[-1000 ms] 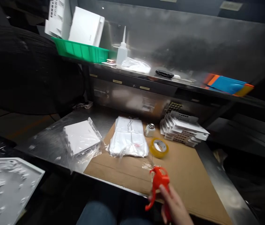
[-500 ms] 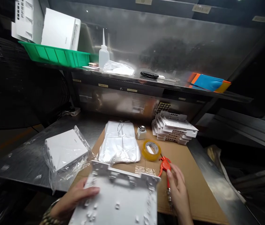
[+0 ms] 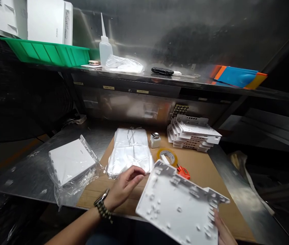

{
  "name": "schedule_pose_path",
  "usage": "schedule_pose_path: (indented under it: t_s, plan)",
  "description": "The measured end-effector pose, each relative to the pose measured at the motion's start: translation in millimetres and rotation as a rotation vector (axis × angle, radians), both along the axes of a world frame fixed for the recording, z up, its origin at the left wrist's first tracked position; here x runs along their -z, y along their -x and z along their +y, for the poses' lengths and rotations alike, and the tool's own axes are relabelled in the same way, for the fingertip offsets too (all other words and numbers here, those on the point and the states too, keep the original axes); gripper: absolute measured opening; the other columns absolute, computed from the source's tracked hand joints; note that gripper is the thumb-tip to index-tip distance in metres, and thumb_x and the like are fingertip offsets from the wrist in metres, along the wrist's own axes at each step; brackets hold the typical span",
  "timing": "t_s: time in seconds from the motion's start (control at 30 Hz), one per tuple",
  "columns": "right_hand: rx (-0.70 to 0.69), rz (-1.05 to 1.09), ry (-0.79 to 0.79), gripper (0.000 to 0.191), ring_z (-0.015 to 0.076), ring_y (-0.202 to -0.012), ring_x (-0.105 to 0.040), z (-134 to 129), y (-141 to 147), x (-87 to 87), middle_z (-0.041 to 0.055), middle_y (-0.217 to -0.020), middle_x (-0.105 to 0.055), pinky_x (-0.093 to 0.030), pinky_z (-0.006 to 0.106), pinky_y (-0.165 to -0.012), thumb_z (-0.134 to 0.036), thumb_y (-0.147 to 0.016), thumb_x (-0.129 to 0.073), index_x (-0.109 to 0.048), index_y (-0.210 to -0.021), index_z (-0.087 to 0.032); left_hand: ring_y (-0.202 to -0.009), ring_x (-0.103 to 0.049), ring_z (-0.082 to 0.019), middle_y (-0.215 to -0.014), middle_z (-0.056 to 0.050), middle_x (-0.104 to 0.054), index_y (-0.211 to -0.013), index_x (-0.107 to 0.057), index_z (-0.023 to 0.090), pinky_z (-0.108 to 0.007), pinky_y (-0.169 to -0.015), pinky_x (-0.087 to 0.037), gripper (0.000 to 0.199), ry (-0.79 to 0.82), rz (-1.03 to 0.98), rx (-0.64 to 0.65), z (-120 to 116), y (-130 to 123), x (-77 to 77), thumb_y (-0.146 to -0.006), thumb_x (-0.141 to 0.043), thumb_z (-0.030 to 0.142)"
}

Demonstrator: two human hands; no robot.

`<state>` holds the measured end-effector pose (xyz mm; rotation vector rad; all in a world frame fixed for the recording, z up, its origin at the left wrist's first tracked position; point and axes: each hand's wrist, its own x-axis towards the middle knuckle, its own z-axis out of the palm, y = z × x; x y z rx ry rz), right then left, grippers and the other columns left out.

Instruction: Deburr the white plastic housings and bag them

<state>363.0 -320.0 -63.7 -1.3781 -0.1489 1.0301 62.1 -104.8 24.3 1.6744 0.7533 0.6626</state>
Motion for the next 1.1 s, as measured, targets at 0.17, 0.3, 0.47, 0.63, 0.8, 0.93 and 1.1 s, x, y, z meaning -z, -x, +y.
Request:
schedule_pose_path:
  t_s: [0.17,0.3,0.47,0.63,0.8,0.93,1.1]
  plan:
    - [0.052,0.157,0.056,0.088,0.0401,-0.133,-0.064,5.1,-1.1,-23.1,0.0131,-0.145,-0.066,-0.057,0.064,-0.106,-0.079,-0.083,-0.061,-0.052,-0.154,-0.028,-0.113,-0.057,-0.034,-0.115,-0.015,-0.066,-0.102,-0.066,0.020,-0.056,-0.103,-0.046,0.026,-0.372,0.349,-0.004,48.7,22.0,34.2,-0.095,-0.065,0.045]
    - [0.060,0.282,0.057,0.085,0.0409,-0.131,-0.065,7.7,10.0,-25.6,0.0142,-0.143,-0.068,-0.058,0.064,-0.103,-0.078,-0.083,-0.063,-0.057,-0.149,-0.025,-0.109,-0.062,-0.030,-0.111,-0.011,-0.069,-0.106,-0.067,0.017,-0.051,-0.097,-0.050,0.031,-0.488,0.540,0.053,82.4,45.7,39.8,-0.093,-0.071,0.045]
    - [0.087,0.298,0.030,0.083,0.0397,-0.129,-0.066,10.9,19.2,-26.7,0.0154,-0.140,-0.070,-0.058,0.061,-0.105,-0.076,-0.084,-0.064,-0.058,-0.148,-0.022,-0.084,-0.070,-0.022,-0.088,-0.005,-0.076,-0.090,-0.072,0.018,-0.041,-0.085,-0.055,0.033,-0.460,0.654,0.134,111.0,64.9,12.6,-0.098,-0.064,0.048]
    - [0.181,0.269,-0.048,0.083,0.0375,-0.129,-0.067,14.0,30.6,-43.4,0.0122,-0.147,-0.065,-0.057,0.058,-0.106,-0.069,-0.086,-0.068,-0.050,-0.155,-0.026,-0.087,-0.076,-0.025,-0.094,-0.007,-0.082,-0.105,-0.075,0.022,-0.034,-0.081,-0.054,0.038,-0.399,0.643,0.062,126.2,80.8,-6.2,-0.101,-0.046,0.046]
    - [0.200,0.246,-0.061,0.084,0.0371,-0.128,-0.068,11.8,32.4,-45.4,0.0124,-0.146,-0.066,-0.058,0.056,-0.106,-0.067,-0.087,-0.069,-0.048,-0.156,-0.026,-0.091,-0.074,-0.026,-0.101,-0.007,-0.080,-0.108,-0.070,0.022,-0.033,-0.079,-0.054,0.036,-0.415,0.567,-0.104,131.5,94.5,-14.4,-0.096,-0.051,0.050]
    - [0.196,0.219,-0.020,0.085,0.0376,-0.129,-0.067,12.1,30.1,-41.2,0.0120,-0.146,-0.066,-0.059,0.057,-0.105,-0.068,-0.085,-0.070,-0.049,-0.156,-0.027,-0.095,-0.071,-0.026,-0.102,-0.006,-0.078,-0.095,-0.073,0.023,-0.035,-0.086,-0.052,0.030,-0.437,0.475,-0.157,127.2,97.8,-16.5,-0.093,-0.061,0.050]
    - [0.211,0.168,0.072,0.087,0.0378,-0.128,-0.068,17.0,32.9,-48.1,0.0114,-0.145,-0.067,-0.060,0.056,-0.104,-0.071,-0.083,-0.069,-0.051,-0.155,-0.027,-0.091,-0.069,-0.024,-0.095,-0.004,-0.075,-0.100,-0.065,0.023,-0.036,-0.083,-0.051,0.028,-0.329,0.346,-0.158,116.8,98.3,-15.3,-0.094,-0.064,0.050]
